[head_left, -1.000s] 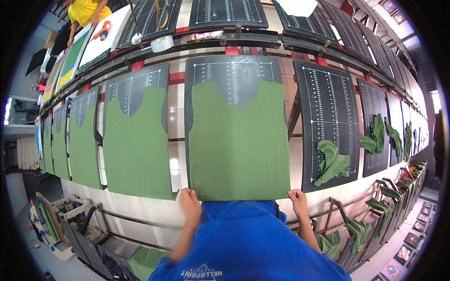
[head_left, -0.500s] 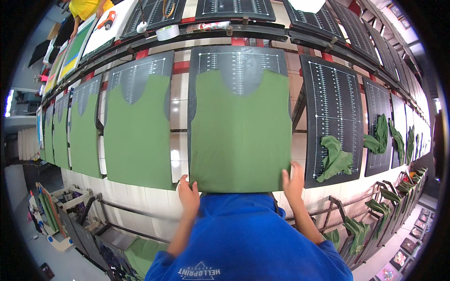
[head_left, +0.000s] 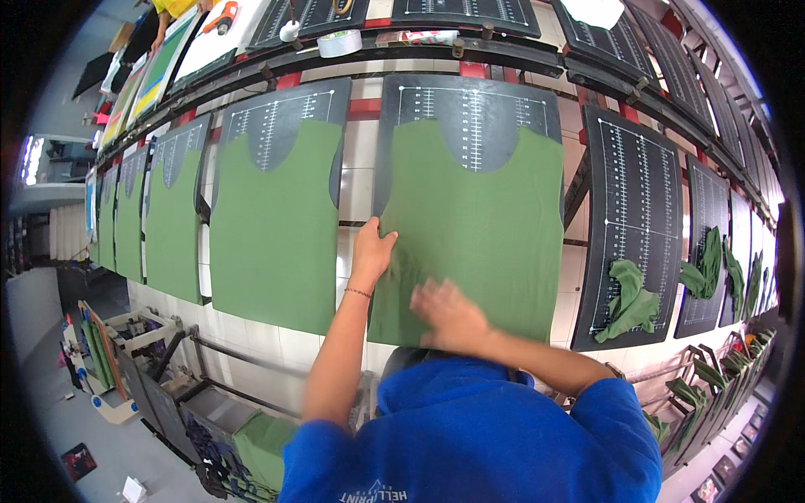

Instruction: The person repeatedly picks up green t-shirts from a rack, unfolds them, and lays them flat on a black screen-printing board. They smooth the fabric with their hands to remove wrinkles and align the shirt within the board's frame before moving to the next shirt.

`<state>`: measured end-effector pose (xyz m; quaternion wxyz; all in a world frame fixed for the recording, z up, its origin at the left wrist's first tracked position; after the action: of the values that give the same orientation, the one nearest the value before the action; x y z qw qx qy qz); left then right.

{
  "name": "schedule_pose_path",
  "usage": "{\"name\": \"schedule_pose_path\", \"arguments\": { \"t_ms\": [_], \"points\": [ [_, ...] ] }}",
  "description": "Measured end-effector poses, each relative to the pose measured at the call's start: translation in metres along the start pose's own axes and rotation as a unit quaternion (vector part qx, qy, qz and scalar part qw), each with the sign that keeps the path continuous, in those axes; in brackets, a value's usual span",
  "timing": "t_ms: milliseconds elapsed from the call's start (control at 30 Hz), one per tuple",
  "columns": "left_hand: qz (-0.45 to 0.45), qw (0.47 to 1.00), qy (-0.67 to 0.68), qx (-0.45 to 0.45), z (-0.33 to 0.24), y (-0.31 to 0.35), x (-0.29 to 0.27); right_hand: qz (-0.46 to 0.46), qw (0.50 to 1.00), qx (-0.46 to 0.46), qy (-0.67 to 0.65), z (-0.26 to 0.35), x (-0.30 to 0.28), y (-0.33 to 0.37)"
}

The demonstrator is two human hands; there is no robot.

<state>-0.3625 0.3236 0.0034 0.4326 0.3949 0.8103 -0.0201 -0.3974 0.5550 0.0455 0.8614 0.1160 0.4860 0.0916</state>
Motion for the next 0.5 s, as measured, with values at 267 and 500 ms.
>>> {"name": "schedule_pose_path", "arguments": {
  "t_ms": [267, 500],
  "points": [
    [-0.178, 0.979, -0.087, 0.043, -0.007, -0.015, -0.016, -0.176, 0.982, -0.022, 0.063, -0.136, -0.069, -0.083],
    [-0.168, 0.970, -0.127, 0.119, -0.076, -0.141, -0.015, -0.022, 0.992, -0.117, 0.029, -0.017, 0.008, -0.054]
  ]
}}
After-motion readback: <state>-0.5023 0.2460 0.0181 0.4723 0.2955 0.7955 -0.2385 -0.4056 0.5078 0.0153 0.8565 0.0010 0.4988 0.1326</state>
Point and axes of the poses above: each hand's wrist, its own y-axis away from the middle knuckle, its own x-axis out of the palm, z = x × y, the point moved 2 cm from there along -y, towards the middle knuckle, and after that the axes turned 7 degrees about -y, right-handed, at the moved point
